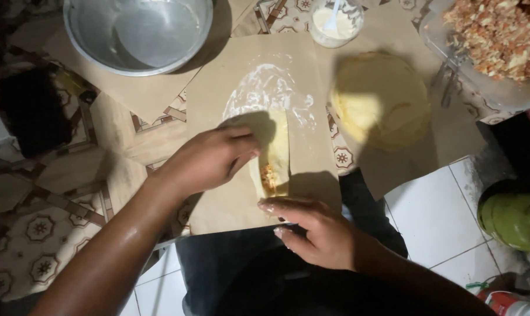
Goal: Preparing spring rolls by scooping filling onto wrappers and folding them into rolls.
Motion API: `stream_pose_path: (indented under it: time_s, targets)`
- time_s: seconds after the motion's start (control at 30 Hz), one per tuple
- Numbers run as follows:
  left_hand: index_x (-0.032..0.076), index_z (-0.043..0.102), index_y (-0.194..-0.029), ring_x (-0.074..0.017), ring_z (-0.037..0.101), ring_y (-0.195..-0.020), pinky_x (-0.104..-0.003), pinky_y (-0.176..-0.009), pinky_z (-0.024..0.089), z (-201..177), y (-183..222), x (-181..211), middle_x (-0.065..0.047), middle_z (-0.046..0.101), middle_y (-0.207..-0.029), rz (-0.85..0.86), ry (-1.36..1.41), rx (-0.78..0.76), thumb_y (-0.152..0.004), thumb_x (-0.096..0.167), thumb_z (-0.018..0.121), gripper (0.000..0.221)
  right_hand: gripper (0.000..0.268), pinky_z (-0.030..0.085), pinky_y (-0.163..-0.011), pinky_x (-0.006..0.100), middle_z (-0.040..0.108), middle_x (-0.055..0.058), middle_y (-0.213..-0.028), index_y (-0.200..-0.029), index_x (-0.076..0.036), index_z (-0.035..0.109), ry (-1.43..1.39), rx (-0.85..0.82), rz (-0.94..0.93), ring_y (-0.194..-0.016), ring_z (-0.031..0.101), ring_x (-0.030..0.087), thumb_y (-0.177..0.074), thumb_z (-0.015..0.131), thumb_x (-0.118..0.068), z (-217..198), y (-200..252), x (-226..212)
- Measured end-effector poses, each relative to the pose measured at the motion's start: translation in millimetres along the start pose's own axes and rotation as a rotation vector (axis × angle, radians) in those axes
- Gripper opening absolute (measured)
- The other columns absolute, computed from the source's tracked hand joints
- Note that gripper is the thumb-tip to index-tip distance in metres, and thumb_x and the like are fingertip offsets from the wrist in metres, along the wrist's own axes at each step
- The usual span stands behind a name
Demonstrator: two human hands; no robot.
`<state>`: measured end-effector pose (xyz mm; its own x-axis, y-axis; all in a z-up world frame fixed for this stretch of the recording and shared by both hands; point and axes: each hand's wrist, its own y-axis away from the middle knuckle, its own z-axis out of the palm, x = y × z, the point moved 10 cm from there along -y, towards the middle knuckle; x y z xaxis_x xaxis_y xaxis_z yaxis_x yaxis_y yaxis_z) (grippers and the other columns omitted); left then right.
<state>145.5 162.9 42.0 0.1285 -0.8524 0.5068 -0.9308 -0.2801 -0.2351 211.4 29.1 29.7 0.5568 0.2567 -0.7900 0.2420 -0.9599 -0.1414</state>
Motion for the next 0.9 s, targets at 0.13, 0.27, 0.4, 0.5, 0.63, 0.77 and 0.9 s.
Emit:
stream_pose_path:
  time_s: [0.13,0.27,0.4,0.5,0.63,0.77,0.9]
  targets:
    - [0.012,0.07,-0.098,-0.0359,0.065,-0.089,-0.048,-0.07,0.048,19,-26,-2,-0.01,0.066,-0.101,0.002,-0.005,-0.08,-0.098,0.015,0.059,0.011,0.046,0.049,-0.099,0.027,0.074,0.007,-0.122,-0.139,-0.01,0.064,-0.152,-0.068,0.187,-0.112,0.069,0.016,-0.093,0.063,-0.015,-3,7,15]
    - [0.012,0.074,-0.097,-0.0354,0.066,-0.098,-0.048,-0.076,0.051,41,-45,-2,-0.01,0.072,-0.107,0.056,-0.058,-0.159,-0.091,0.005,0.059,0.017,0.048,0.051,-0.095,0.026,0.078,0.005,-0.118,-0.141,-0.01,0.062,-0.119,-0.052,0.187,-0.102,0.073,0.012,-0.093,0.066,-0.018,-8,14,27]
    - [0.009,0.075,-0.098,-0.0377,0.063,-0.104,-0.05,-0.085,0.05,50,-52,-2,-0.013,0.072,-0.1,0.083,-0.065,-0.164,-0.095,0.015,0.065,0.012,0.051,0.049,-0.099,0.026,0.076,0.003,-0.111,-0.144,-0.013,0.06,-0.112,-0.066,0.239,-0.104,0.073,0.014,-0.094,0.067,-0.02,-6,21,40]
    - [0.006,0.075,-0.092,-0.0283,0.059,-0.101,-0.044,-0.082,0.05,56,-52,-3,-0.009,0.063,-0.099,0.07,-0.018,-0.184,-0.093,0.012,0.066,0.011,0.052,0.052,-0.087,0.022,0.076,-0.003,-0.107,-0.144,-0.023,0.062,-0.091,-0.072,0.367,-0.09,0.072,0.009,-0.093,0.068,-0.026,-3,26,57]
    - [0.007,0.075,-0.11,-0.0321,0.066,-0.104,-0.045,-0.087,0.052,55,-51,-4,-0.013,0.068,-0.116,0.056,0.034,-0.213,-0.079,-0.008,0.061,0.037,0.034,0.053,-0.095,0.027,0.077,0.005,-0.123,-0.126,-0.008,0.072,-0.19,-0.008,0.226,-0.104,0.073,0.014,-0.094,0.065,-0.016,-10,20,50]
    - [0.004,0.075,-0.112,-0.0466,0.07,-0.101,-0.055,-0.09,0.056,-17,-66,37,-0.025,0.074,-0.108,0.048,0.153,-0.113,-0.086,-0.011,0.052,0.039,0.02,0.057,-0.069,0.04,0.079,0.015,-0.092,-0.105,-0.002,0.076,-0.253,0.111,0.057,-0.073,0.074,0.028,-0.086,0.07,-0.004,-35,12,42]
    - [0.001,0.073,-0.118,-0.0483,0.069,-0.103,-0.056,-0.091,0.054,-74,-65,29,-0.027,0.072,-0.11,0.071,0.109,0.037,-0.084,-0.013,0.053,0.042,0.019,0.052,-0.066,0.039,0.076,0.017,-0.084,-0.102,-0.001,0.076,-0.271,0.148,0.034,-0.069,0.068,0.029,-0.086,0.066,0.004,-45,3,60]
